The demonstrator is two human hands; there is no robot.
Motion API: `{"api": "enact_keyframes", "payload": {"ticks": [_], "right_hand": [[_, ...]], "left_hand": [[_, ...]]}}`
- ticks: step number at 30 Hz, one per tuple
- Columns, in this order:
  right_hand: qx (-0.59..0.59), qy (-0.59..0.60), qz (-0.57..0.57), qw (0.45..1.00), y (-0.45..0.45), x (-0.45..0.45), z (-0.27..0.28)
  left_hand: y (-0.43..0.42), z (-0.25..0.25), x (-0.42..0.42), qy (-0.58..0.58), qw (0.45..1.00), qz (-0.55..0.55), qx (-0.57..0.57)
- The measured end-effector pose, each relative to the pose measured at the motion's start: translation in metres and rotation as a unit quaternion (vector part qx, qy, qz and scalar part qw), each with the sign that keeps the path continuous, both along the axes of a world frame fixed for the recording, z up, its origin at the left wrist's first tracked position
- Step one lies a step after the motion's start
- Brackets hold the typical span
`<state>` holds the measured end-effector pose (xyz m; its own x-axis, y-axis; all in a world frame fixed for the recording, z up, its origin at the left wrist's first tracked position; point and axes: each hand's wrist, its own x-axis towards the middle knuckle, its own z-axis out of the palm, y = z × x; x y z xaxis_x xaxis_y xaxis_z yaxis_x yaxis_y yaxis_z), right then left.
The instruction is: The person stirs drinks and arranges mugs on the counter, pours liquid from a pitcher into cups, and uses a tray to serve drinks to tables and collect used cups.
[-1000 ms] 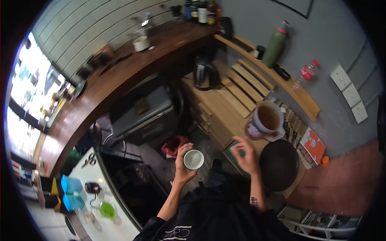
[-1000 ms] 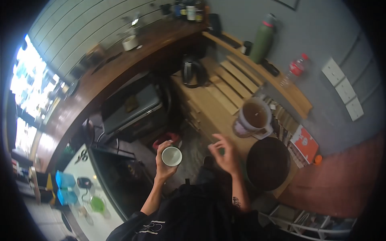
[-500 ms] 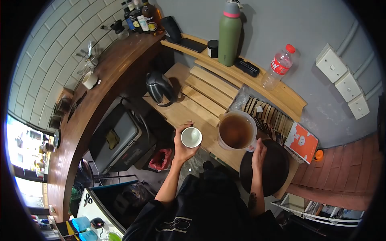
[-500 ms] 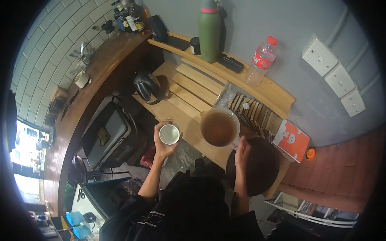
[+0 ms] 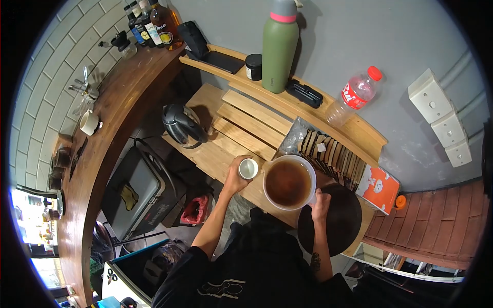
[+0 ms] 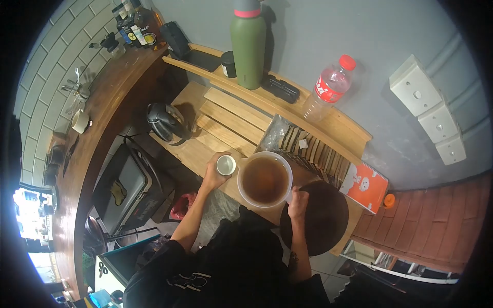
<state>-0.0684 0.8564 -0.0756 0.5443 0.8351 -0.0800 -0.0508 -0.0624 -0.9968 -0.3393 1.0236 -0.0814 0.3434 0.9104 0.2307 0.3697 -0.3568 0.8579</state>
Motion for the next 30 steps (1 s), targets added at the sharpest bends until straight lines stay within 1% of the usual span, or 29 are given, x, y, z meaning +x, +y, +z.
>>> {"api": "enact_keyframes", "payload": {"ticks": [2, 6, 8, 15, 17, 20, 21, 23, 27, 29, 30], "right_hand": [[0.022, -0.07, 0.012, 0.997, 0.004, -0.001, -0.006], [0.019, -0.072, -0.008, 0.997, 0.018, -0.018, 0.018], [-0.005, -0.14, -0.01, 0.99, 0.025, -0.019, 0.023], [-0.042, -0.162, 0.006, 0.986, 0.047, -0.031, 0.047], [-0.061, -0.159, -0.024, 0.985, 0.051, -0.036, 0.054], [-0.069, -0.152, -0.003, 0.986, 0.056, -0.041, 0.06], [-0.068, -0.153, -0.001, 0.986, 0.057, -0.039, 0.058], [-0.061, -0.202, 0.016, 0.977, 0.06, -0.035, 0.049], [-0.062, -0.2, 0.028, 0.977, 0.064, -0.038, 0.05], [-0.007, -0.201, 0.036, 0.979, 0.066, -0.036, 0.042], [-0.006, -0.202, 0.037, 0.979, 0.068, -0.04, 0.046]], "left_hand": [[0.003, -0.001, 0.004, -0.014, 1.0, 0.01, -0.023], [0.006, 0.004, 0.006, -0.055, 0.998, 0.034, -0.007], [0.009, 0.005, 0.005, -0.087, 0.994, 0.051, -0.032], [0.018, 0.002, -0.002, -0.09, 0.993, 0.066, -0.035], [0.019, 0.006, 0.0, -0.102, 0.992, 0.063, -0.037], [0.018, 0.006, 0.0, -0.114, 0.991, 0.065, -0.04], [0.018, 0.006, 0.0, -0.114, 0.99, 0.071, -0.043], [0.02, 0.006, -0.002, -0.123, 0.989, 0.071, -0.04], [0.022, 0.011, -0.008, -0.13, 0.988, 0.074, -0.04], [0.023, 0.013, -0.01, -0.133, 0.988, 0.074, -0.038], [0.024, 0.013, -0.012, -0.136, 0.987, 0.073, -0.036]]}}
